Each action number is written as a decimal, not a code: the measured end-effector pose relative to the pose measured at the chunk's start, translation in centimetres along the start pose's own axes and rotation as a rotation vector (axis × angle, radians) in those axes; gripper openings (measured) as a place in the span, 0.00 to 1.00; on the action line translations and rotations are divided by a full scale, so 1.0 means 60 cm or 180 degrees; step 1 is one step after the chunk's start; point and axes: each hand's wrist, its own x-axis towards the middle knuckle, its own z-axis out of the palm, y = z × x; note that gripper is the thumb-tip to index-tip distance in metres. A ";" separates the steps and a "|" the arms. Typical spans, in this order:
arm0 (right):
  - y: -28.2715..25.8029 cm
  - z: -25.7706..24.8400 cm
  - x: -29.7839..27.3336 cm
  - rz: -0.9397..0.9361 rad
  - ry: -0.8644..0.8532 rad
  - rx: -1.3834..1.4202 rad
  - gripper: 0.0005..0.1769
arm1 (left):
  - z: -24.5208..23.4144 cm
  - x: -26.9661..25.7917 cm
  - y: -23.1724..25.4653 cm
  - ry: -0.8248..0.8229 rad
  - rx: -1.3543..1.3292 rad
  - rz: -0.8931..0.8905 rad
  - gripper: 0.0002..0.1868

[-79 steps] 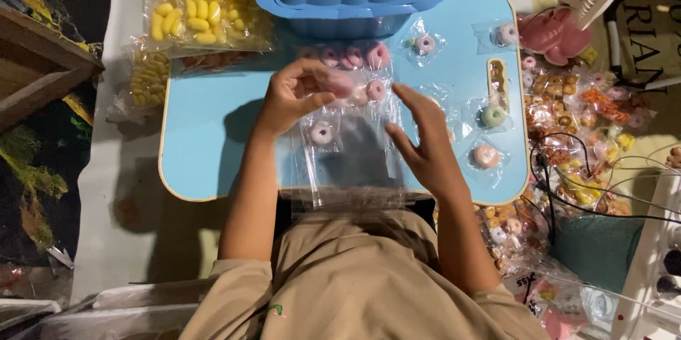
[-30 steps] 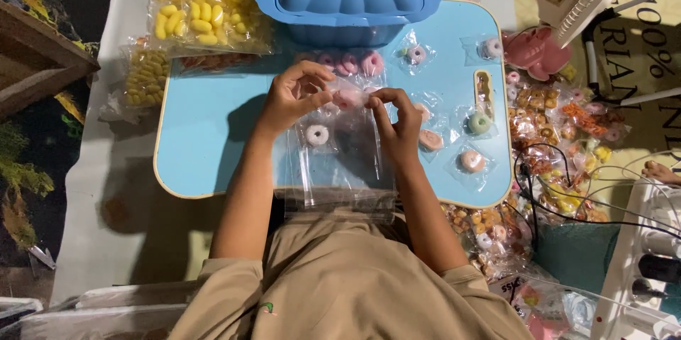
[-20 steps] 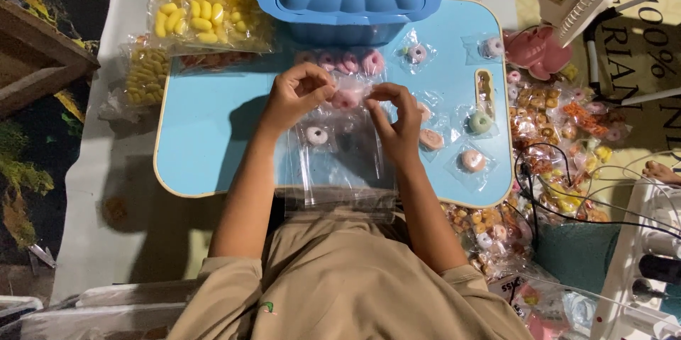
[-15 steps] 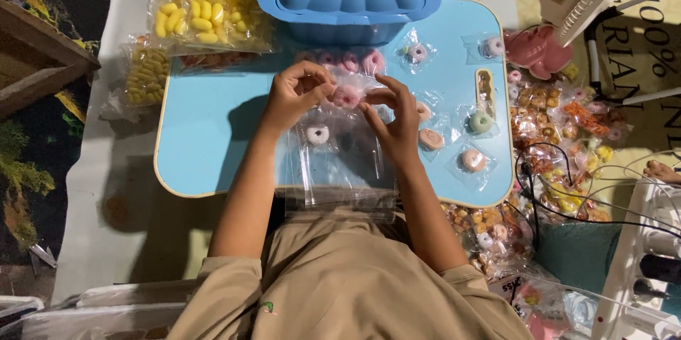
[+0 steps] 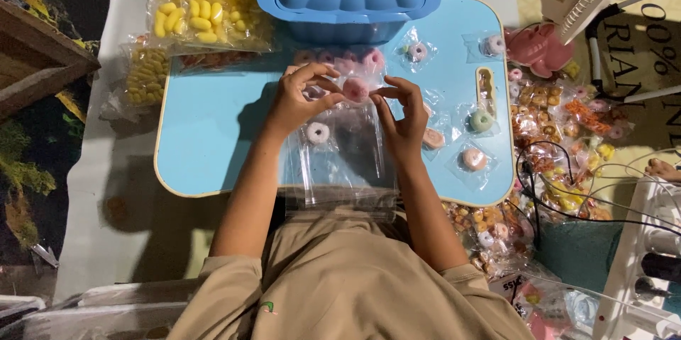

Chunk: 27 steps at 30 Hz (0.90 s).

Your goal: Manually packing small donut-shaped snacks into individual compartments of a plastic packaging sheet.

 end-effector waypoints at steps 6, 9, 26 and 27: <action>-0.004 0.005 -0.001 0.0079 -0.0310 0.0090 0.21 | -0.001 0.006 -0.034 0.0102 -0.0211 -0.0008 0.16; 0.000 0.007 -0.003 0.0054 -0.0348 0.0026 0.24 | -0.001 0.004 -0.036 0.0130 -0.0080 0.0070 0.14; -0.002 0.005 -0.001 0.0075 -0.0189 -0.0186 0.20 | 0.005 0.002 -0.010 -0.0018 -0.0237 0.0114 0.15; -0.005 0.005 0.000 0.0088 -0.0178 -0.0189 0.20 | 0.007 0.002 -0.005 -0.0002 -0.0216 0.0076 0.15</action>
